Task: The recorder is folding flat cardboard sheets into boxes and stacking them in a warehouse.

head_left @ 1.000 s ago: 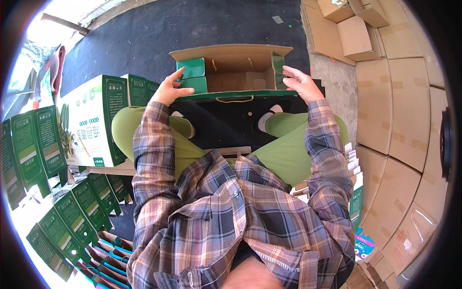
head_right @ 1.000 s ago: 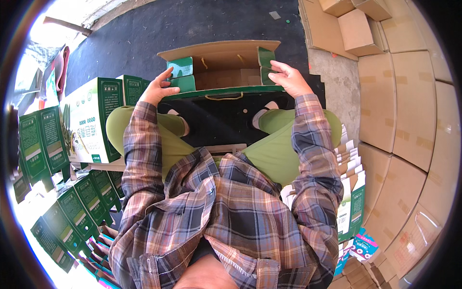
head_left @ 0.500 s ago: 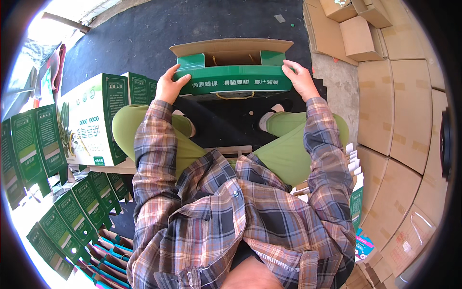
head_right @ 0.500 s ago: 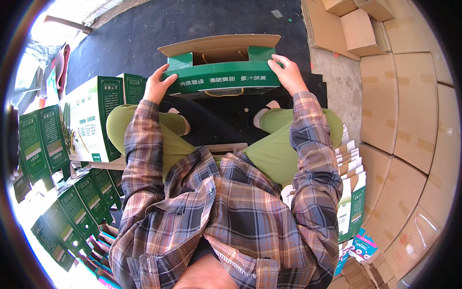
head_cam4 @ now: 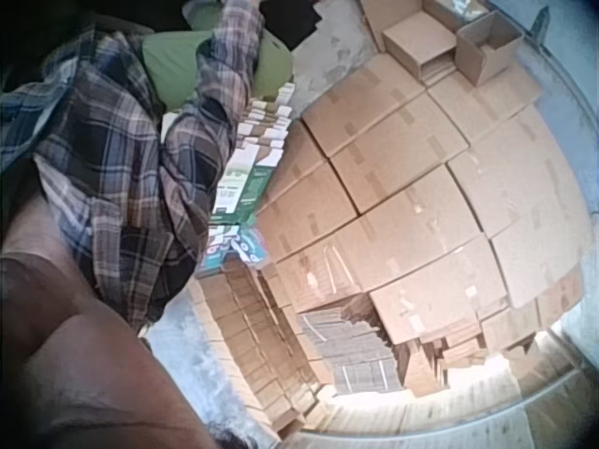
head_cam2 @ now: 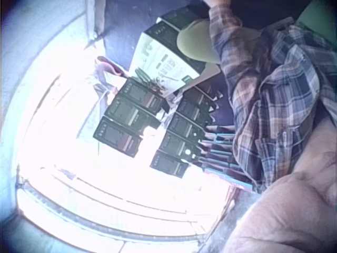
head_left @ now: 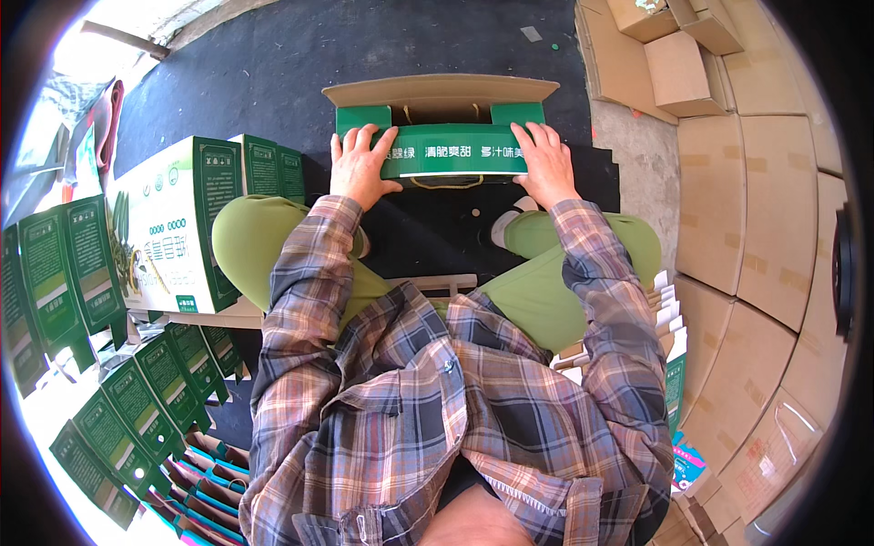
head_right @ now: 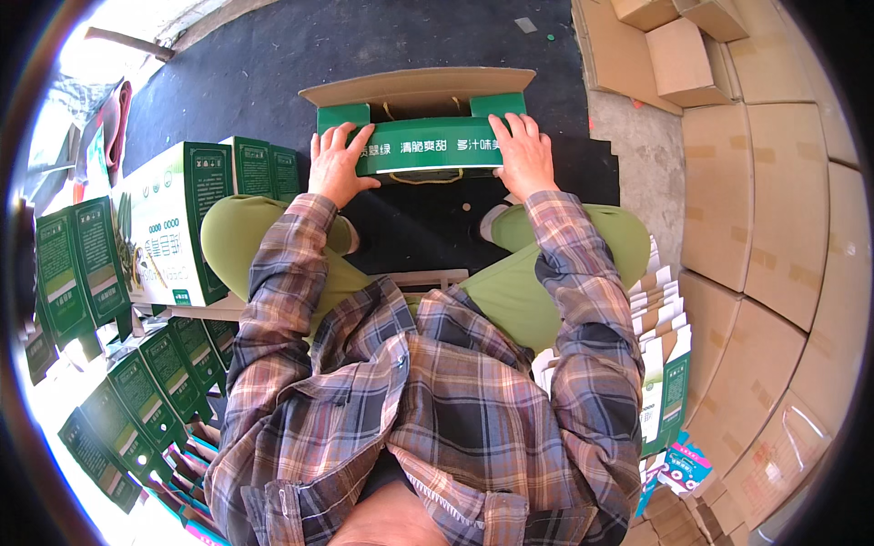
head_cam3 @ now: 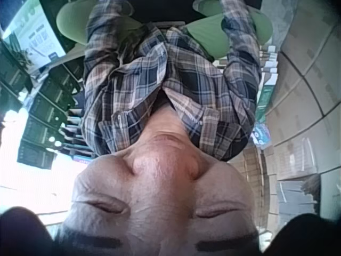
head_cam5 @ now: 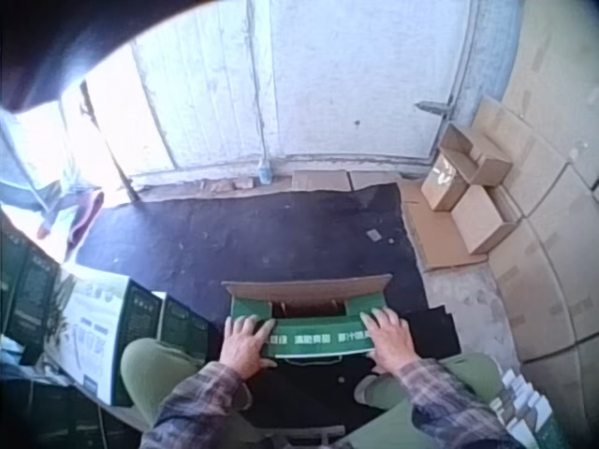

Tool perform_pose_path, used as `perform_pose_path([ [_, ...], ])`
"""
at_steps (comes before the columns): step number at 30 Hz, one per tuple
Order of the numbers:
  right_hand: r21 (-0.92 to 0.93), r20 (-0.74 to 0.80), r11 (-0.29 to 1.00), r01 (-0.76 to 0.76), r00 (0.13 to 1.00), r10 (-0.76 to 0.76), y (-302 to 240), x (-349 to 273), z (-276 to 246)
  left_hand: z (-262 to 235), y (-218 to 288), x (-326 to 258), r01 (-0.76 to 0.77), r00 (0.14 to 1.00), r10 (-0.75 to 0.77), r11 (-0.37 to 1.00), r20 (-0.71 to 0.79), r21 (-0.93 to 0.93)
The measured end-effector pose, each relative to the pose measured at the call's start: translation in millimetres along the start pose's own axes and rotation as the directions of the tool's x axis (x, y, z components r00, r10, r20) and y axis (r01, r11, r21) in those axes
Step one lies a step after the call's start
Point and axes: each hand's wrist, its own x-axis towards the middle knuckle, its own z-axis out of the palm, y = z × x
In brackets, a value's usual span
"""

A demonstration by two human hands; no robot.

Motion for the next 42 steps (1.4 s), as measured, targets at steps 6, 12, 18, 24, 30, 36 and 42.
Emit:
perform_pose_path([
  [6, 0.04, -0.049, 0.997, 0.07, 0.996, -0.068, 2.1, 2.4, 4.1, -1.7, -3.0, 0.4, 0.013, 0.999, -0.013, 1.0, 0.04, 0.003],
  [12, 0.118, -0.033, 0.987, 0.108, 0.994, -0.105, 5.9, 3.0, 4.2, -3.0, -4.6, 0.4, 0.008, 0.999, -0.006, 0.999, 0.035, -0.045],
  [18, 0.14, -0.017, 0.98, 0.141, 0.99, -0.14, 6.9, 6.0, 4.4, -1.1, -7.5, 1.1, 0.039, 0.996, -0.034, 0.998, 0.087, -0.057],
  [24, 0.078, 0.059, 0.993, 0.09, 0.994, -0.095, 4.2, 2.7, 15.1, 11.1, 0.0, 1.1, 0.046, 0.997, -0.045, 0.999, 0.063, -0.013],
  [30, 0.012, 0.162, 1.0, 0.008, 0.987, -0.009, -18.3, 9.4, 12.5, 4.5, -1.7, 2.5, -0.092, 0.994, 0.097, 0.991, 0.053, -0.095],
  [36, 0.092, 0.09, 0.995, 0.025, 0.995, -0.033, -14.8, 1.1, 15.4, 1.4, -1.0, 1.7, -0.174, 0.977, 0.187, 0.977, 0.103, -0.123],
  [42, 0.3, -0.109, 0.953, 0.039, 0.994, -0.006, 26.9, 10.8, 3.5, -11.5, -3.5, -7.2, -0.035, 0.996, 0.053, 0.971, 0.069, -0.237],
])
